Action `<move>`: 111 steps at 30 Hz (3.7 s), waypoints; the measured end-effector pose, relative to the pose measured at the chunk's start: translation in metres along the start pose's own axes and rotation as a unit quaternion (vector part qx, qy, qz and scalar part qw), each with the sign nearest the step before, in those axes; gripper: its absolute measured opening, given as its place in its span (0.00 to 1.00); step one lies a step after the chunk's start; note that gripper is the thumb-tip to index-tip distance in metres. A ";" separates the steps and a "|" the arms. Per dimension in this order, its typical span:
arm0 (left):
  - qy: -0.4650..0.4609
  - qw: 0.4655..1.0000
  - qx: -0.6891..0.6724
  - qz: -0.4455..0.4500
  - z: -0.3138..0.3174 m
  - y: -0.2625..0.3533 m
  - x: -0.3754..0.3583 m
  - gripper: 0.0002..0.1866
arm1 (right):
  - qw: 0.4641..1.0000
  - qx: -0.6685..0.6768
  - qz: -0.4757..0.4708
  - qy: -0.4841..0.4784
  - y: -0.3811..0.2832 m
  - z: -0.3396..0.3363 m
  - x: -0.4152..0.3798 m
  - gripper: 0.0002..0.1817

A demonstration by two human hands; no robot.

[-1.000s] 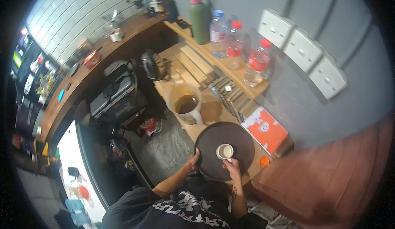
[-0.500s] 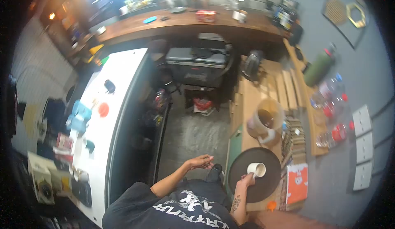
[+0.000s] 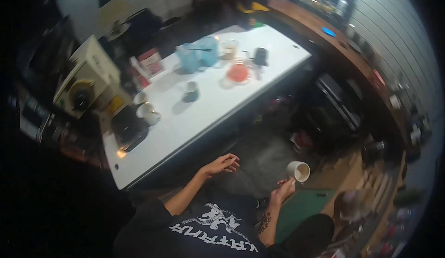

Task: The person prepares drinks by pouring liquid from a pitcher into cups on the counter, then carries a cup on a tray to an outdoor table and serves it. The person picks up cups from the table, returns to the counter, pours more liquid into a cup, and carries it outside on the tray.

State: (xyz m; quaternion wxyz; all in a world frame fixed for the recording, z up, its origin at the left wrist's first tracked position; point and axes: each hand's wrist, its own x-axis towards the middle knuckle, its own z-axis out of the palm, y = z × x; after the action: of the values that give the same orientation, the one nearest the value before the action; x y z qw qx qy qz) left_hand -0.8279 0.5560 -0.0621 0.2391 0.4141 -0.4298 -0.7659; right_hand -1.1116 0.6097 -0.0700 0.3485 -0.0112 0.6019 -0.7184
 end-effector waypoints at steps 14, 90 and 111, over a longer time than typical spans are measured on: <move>0.405 0.884 -0.102 0.211 -0.102 0.002 -0.163 0.19 | 0.746 -0.234 0.132 -0.609 0.109 0.234 -0.164 0.11; 0.556 0.669 0.470 0.150 -0.341 0.228 -0.086 0.36 | 0.451 -0.323 0.216 -0.803 0.192 0.409 -0.179 0.30; 0.622 0.746 0.126 0.202 -0.260 0.106 -0.145 0.17 | 0.560 -0.288 0.125 -0.767 0.257 0.451 -0.264 0.21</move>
State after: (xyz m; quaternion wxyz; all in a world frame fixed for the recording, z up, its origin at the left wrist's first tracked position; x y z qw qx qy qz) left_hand -0.5297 0.4864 0.0159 0.5488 0.7283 -0.3519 -0.2112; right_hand -0.5902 0.3502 -0.0633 0.7429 -0.5824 0.2786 -0.1770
